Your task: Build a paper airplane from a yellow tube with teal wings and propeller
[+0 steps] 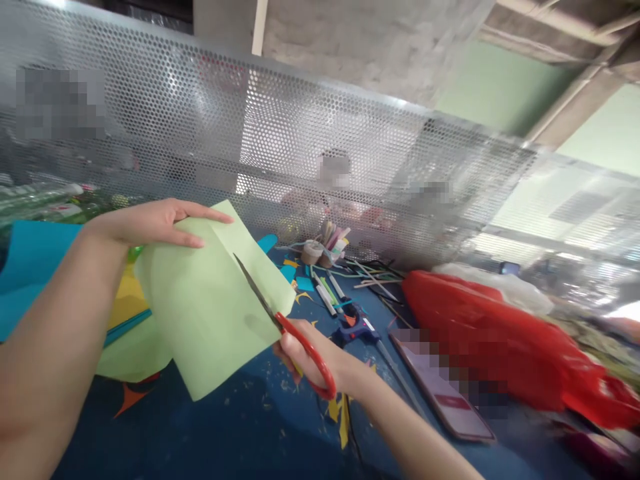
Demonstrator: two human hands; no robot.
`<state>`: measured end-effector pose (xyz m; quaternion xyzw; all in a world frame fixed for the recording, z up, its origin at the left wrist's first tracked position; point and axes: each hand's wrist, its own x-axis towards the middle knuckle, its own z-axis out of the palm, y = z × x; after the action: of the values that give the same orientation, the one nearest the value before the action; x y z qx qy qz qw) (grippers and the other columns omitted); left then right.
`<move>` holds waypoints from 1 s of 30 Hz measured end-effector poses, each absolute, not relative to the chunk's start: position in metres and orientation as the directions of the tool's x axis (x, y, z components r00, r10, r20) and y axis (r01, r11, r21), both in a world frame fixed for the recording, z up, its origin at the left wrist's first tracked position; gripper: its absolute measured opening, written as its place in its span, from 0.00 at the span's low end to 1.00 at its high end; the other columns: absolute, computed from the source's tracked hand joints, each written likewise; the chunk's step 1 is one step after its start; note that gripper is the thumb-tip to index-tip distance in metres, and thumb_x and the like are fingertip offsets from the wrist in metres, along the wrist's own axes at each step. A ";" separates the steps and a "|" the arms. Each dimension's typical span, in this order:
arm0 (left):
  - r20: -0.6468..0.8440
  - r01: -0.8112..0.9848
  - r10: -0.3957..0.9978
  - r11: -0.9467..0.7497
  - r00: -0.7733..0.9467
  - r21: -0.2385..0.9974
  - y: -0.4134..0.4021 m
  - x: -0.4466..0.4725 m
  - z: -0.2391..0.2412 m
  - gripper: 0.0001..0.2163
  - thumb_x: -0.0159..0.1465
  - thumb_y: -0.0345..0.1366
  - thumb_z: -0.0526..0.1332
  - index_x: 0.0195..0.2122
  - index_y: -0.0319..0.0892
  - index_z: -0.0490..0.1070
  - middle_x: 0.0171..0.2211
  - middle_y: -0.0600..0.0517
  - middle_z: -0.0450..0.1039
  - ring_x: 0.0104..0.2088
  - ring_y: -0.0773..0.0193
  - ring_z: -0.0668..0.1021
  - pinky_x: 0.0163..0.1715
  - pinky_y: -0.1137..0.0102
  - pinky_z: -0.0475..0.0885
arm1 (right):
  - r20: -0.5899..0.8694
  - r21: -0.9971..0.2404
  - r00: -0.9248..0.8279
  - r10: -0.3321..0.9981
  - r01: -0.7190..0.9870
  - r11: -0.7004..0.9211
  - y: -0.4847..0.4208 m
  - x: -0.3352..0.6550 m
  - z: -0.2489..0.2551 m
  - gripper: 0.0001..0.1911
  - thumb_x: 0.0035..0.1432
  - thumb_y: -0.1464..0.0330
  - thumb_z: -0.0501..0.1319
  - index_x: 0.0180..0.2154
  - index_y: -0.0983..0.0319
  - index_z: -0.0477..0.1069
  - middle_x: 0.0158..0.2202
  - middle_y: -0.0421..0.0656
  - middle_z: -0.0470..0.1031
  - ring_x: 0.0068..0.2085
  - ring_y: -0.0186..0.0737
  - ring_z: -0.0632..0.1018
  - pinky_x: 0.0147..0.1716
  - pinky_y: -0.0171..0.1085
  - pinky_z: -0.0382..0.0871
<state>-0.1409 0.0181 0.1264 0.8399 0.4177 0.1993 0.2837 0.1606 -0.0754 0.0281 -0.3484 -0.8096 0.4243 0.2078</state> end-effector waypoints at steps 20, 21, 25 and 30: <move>0.163 0.474 0.714 -0.599 0.681 0.645 0.019 -0.141 0.125 0.26 0.58 0.43 0.61 0.59 0.53 0.61 0.57 0.53 0.65 0.48 0.57 0.74 0.42 0.73 0.69 | 0.007 -0.852 -0.634 0.774 0.401 0.337 -0.069 0.165 0.007 0.29 0.58 0.42 0.40 0.25 0.59 0.54 0.18 0.35 0.57 0.17 0.32 0.65 0.16 0.32 0.59; 0.160 0.471 0.712 -0.597 0.683 0.649 0.019 -0.141 0.125 0.26 0.59 0.43 0.61 0.59 0.53 0.61 0.57 0.52 0.65 0.48 0.57 0.74 0.42 0.73 0.69 | 0.005 -0.852 -0.633 0.774 0.402 0.335 -0.069 0.165 0.007 0.28 0.58 0.42 0.40 0.25 0.59 0.54 0.18 0.35 0.57 0.17 0.32 0.65 0.16 0.32 0.59; 0.166 0.464 0.708 -0.602 0.687 0.650 0.020 -0.141 0.124 0.26 0.58 0.43 0.61 0.59 0.53 0.61 0.57 0.52 0.65 0.49 0.57 0.74 0.42 0.73 0.69 | 0.010 -0.857 -0.646 0.763 0.388 0.339 -0.068 0.165 0.006 0.29 0.58 0.42 0.39 0.24 0.59 0.53 0.17 0.35 0.56 0.16 0.31 0.64 0.16 0.32 0.59; 0.152 0.461 0.710 -0.589 0.688 0.664 0.020 -0.142 0.123 0.27 0.58 0.43 0.61 0.60 0.54 0.60 0.56 0.53 0.66 0.47 0.58 0.75 0.41 0.73 0.70 | 0.012 -0.857 -0.639 0.769 0.390 0.337 -0.067 0.165 0.004 0.31 0.56 0.40 0.39 0.23 0.60 0.54 0.16 0.34 0.57 0.15 0.30 0.63 0.15 0.32 0.58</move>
<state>-0.1419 0.0203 0.1234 0.8673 0.3375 0.2053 0.3029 0.1649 -0.0671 0.0037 -0.3673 -0.7892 0.4433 0.2139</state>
